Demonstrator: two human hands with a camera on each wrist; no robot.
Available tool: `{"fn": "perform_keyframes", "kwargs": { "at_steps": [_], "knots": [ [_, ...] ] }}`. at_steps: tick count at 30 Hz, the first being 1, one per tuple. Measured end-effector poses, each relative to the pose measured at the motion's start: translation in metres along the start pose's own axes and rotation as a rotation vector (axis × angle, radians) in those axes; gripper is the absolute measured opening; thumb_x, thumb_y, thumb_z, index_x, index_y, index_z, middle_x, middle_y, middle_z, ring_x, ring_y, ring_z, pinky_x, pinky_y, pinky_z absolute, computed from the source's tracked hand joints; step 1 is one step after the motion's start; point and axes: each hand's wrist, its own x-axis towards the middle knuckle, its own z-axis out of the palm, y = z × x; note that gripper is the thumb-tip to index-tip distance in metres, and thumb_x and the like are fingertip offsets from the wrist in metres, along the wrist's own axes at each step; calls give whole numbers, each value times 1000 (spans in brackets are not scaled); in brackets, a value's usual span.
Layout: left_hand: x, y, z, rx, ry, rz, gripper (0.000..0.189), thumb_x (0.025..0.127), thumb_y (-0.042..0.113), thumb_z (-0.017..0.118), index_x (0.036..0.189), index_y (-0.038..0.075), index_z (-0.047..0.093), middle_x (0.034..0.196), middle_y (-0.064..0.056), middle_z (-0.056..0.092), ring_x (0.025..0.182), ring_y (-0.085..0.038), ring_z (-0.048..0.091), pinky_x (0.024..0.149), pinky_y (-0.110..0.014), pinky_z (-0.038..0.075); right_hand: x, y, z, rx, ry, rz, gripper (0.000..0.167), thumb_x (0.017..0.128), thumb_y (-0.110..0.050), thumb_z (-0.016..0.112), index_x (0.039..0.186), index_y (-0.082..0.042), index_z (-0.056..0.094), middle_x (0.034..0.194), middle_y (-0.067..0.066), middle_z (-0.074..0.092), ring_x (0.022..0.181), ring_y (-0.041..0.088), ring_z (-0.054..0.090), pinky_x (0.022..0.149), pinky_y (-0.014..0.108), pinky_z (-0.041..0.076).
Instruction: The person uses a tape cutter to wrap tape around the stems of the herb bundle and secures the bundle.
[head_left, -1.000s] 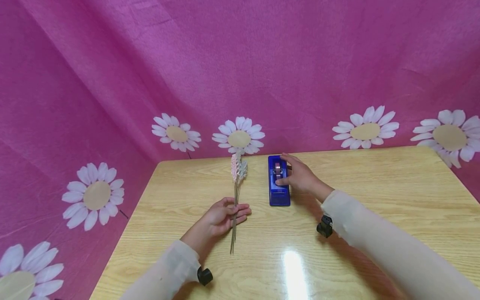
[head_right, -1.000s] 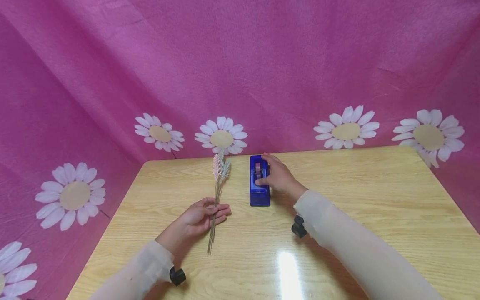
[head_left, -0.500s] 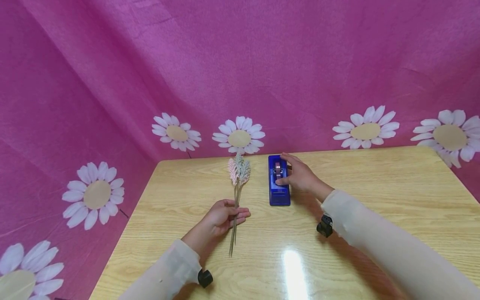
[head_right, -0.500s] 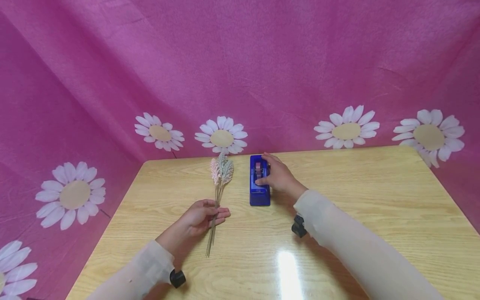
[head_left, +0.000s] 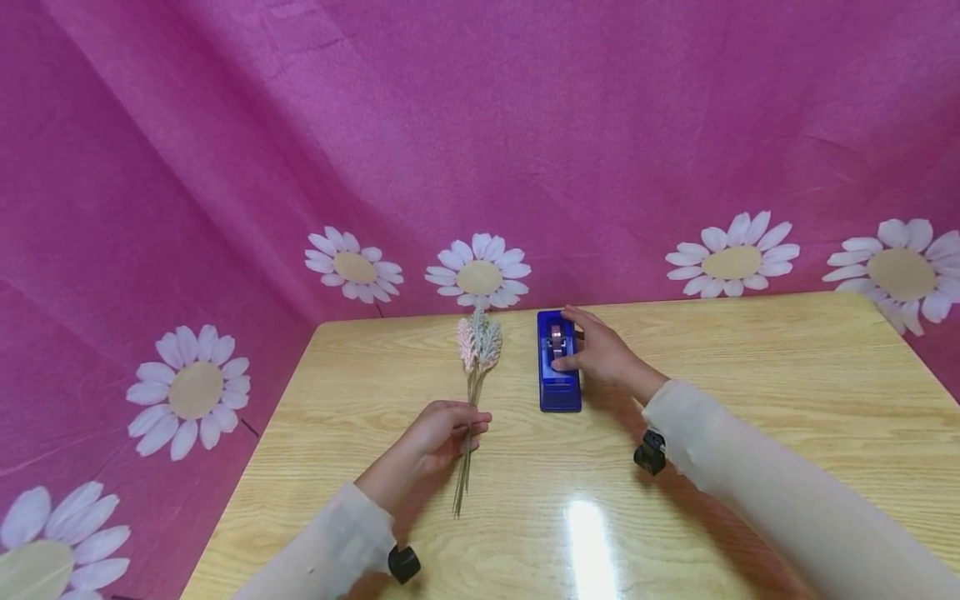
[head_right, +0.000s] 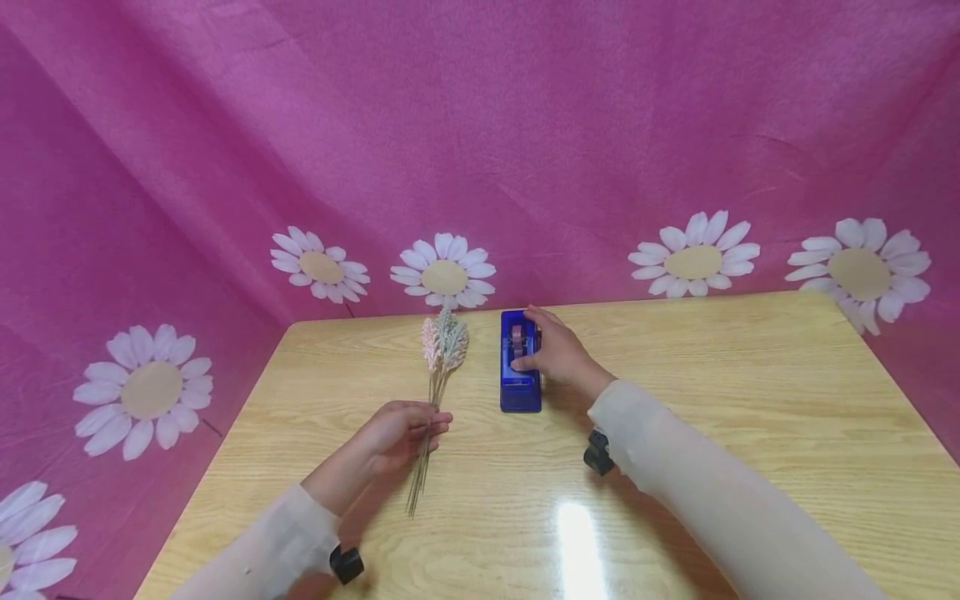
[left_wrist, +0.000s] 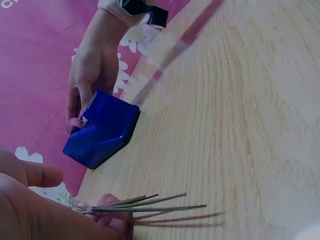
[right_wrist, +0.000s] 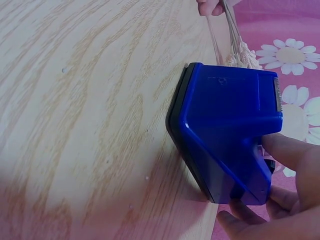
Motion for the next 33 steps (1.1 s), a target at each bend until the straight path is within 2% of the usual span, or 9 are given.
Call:
{"fn": "perform_keyframes", "kwargs": {
  "at_steps": [7,12,14,20,23,26,29,32,33],
  "knots": [
    [-3,2,1,11,-9,26,35,105,5,51,133,-15,49,91,-2,69,76,-3,61,67,-21,49,1,1,2,2,0,1,93,90,-7,80,163,-1,23,173,14,12,149,45,32,121,53,30],
    [-5,5,3,10,-10,49,16,105,5,51,113,-7,56,68,7,57,68,-3,54,67,-24,42,2,3,3,10,-5,-4,93,90,-6,79,163,-1,22,173,15,11,150,46,31,121,53,30],
    [-7,7,5,6,-14,60,15,105,5,51,116,-5,53,64,9,50,66,-4,49,68,-24,41,3,4,3,12,-10,-7,93,91,-6,79,163,-1,21,173,15,10,150,46,30,121,52,30],
    [-10,5,7,38,-14,75,48,104,6,50,144,-17,38,83,5,55,83,-7,51,85,-27,45,3,4,1,37,-37,-11,92,93,-7,77,164,-1,17,173,16,6,151,47,26,121,53,28],
    [-12,5,8,63,-21,82,55,104,7,49,149,-18,31,115,-15,64,117,-22,57,105,-40,44,1,6,-1,62,-52,-17,90,96,-11,74,164,-1,16,173,17,5,150,49,26,121,54,28],
    [-14,6,8,114,-47,97,58,104,8,48,151,-19,27,151,-31,45,148,-38,35,118,-51,33,-2,8,-3,82,-54,-19,87,100,-19,71,164,-1,15,173,18,6,150,49,27,120,55,28],
    [-15,7,7,188,-67,115,58,105,10,47,151,-20,28,160,-33,32,152,-41,26,114,-49,37,-5,12,-6,91,-51,-5,84,104,-28,65,165,-3,13,171,21,11,150,48,29,120,57,28],
    [-16,9,7,268,-58,125,58,105,13,49,152,-16,32,161,-31,32,148,-35,33,102,-39,44,-10,19,-10,82,-48,16,83,106,-38,60,166,-6,12,168,27,19,149,47,31,120,59,27],
    [-16,9,7,292,-53,129,59,105,15,51,153,-14,32,161,-30,33,136,-33,45,96,-38,46,-12,21,-11,78,-46,19,83,106,-40,58,166,-7,12,167,28,21,149,47,31,120,60,27]
  ]
}}
